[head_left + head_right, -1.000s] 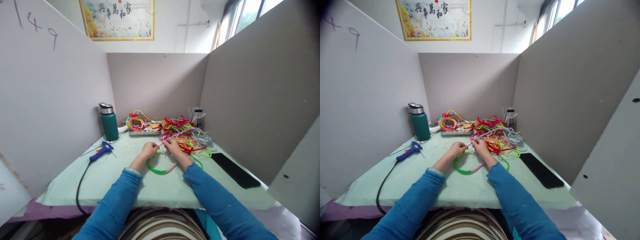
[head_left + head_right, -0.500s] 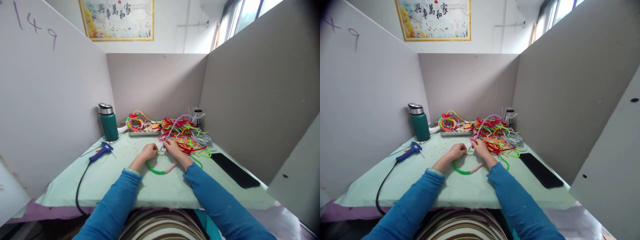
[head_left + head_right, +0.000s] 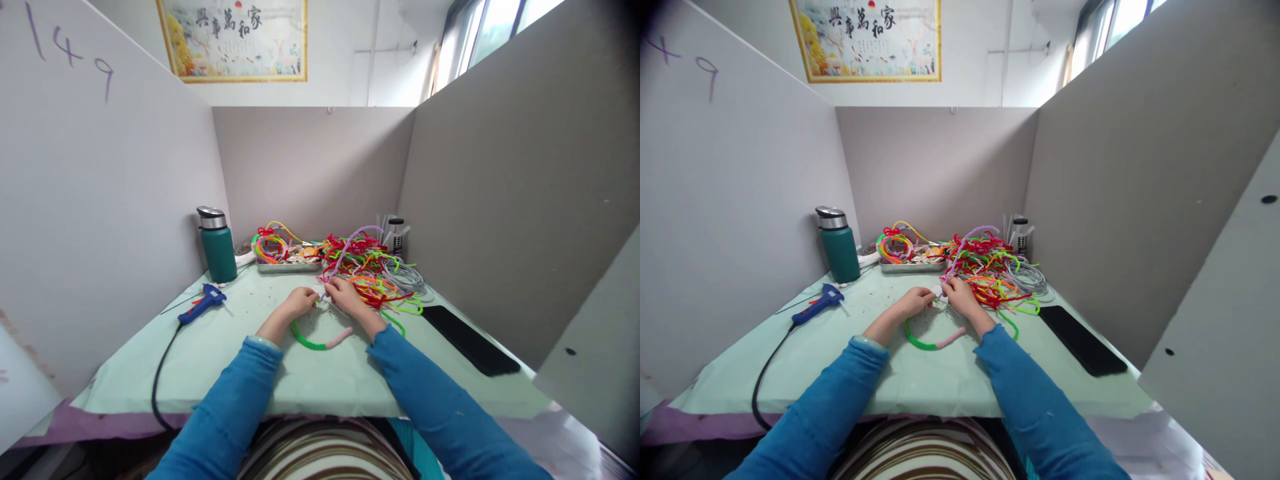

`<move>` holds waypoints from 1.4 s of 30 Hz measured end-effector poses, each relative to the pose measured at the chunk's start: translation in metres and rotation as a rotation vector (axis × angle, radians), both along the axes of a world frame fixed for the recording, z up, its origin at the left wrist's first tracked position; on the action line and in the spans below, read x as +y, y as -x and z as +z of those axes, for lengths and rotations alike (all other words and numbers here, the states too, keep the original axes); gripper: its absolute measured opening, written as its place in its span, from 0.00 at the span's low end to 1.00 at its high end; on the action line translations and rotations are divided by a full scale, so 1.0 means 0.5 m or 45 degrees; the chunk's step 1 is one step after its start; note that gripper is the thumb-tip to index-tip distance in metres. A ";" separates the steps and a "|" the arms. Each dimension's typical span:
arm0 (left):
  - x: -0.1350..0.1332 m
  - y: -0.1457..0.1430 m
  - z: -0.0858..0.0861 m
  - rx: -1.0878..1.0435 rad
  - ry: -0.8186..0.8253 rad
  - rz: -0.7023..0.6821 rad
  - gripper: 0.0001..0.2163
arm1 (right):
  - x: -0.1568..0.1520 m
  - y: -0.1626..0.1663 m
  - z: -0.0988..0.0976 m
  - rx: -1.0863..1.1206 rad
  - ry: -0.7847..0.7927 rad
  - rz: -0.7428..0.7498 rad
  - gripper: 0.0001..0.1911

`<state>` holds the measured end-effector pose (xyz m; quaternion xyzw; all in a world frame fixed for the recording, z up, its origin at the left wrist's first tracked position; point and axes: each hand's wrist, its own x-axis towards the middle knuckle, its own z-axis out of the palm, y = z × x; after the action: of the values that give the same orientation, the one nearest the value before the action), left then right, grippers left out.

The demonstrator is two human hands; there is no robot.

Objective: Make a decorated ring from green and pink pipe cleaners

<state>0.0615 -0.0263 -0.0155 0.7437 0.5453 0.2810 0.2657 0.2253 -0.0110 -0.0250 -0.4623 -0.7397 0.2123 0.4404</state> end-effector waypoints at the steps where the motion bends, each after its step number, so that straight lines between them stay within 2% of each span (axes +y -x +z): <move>1: -0.001 0.000 0.000 -0.001 0.005 0.007 0.14 | -0.001 0.000 0.001 -0.009 -0.008 0.002 0.11; 14: -0.006 -0.001 0.001 -0.012 -0.042 -0.066 0.12 | -0.004 0.001 0.002 0.053 0.036 0.036 0.12; 20: -0.008 -0.003 0.008 0.091 -0.199 -0.091 0.11 | 0.003 -0.001 -0.003 0.190 0.129 0.092 0.13; 29: -0.018 -0.003 0.021 0.249 -0.451 -0.206 0.11 | 0.001 -0.005 0.004 0.454 0.359 0.232 0.15; 33: -0.030 -0.008 0.033 0.247 -0.467 -0.181 0.11 | -0.001 -0.005 0.006 0.600 0.521 0.290 0.14; 38: -0.038 -0.010 0.039 0.218 -0.564 -0.197 0.10 | -0.004 -0.004 0.005 0.665 0.728 0.457 0.13; 42: -0.041 -0.009 0.038 0.154 -0.661 -0.204 0.10 | -0.003 -0.004 0.001 0.695 0.795 0.492 0.12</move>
<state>0.0658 -0.0468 0.0032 0.8431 0.4094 0.3444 0.0548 0.2271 -0.0127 -0.0244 -0.3536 -0.5698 0.6173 0.4113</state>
